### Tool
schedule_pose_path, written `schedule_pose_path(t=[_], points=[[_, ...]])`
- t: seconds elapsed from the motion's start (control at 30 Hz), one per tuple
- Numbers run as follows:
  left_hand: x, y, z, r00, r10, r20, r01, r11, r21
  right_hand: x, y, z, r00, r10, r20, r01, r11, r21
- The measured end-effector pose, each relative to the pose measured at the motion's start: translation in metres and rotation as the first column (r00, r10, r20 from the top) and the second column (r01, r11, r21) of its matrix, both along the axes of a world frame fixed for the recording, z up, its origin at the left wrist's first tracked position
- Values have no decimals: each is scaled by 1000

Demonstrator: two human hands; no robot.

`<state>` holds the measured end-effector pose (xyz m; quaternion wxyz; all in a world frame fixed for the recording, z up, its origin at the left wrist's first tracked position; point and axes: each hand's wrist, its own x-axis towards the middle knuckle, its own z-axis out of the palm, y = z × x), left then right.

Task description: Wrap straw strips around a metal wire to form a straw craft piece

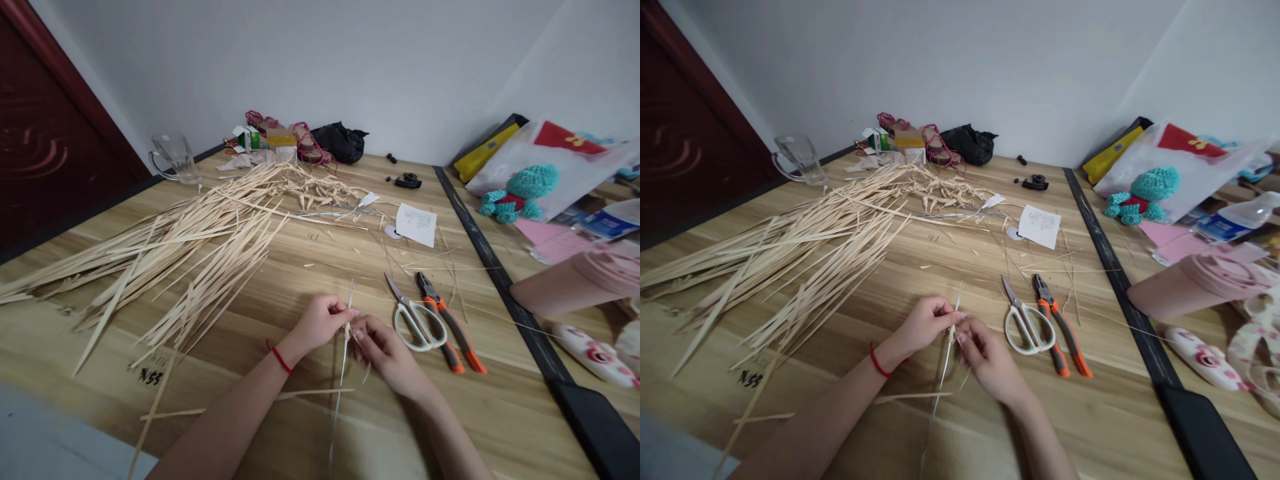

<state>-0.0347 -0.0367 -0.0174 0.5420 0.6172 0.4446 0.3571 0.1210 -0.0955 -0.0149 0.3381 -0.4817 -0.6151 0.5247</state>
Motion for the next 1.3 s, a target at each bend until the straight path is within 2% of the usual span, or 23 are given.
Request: schedule_pose_path(t=[0.17,0.53,0.7,0.97,1.3], points=[[0,-1,3,1000,-4,-11,4,1000,1,3,2,1,999,6,-49,-7,1000,-29],[1,0,0,1000,-10,0,10,1000,-6,0,-1,7,995,41,86,-43,999,20],[1,0,1,1000,-24,-13,23,1000,-13,0,-1,7,996,63,59,-64,998,14],[1,0,1,1000,-10,-11,10,1000,-16,1,-1,7,992,42,119,-52,996,77],[0,0,1,1000,-15,-11,15,1000,-12,-2,-1,7,993,18,113,-29,994,102]])
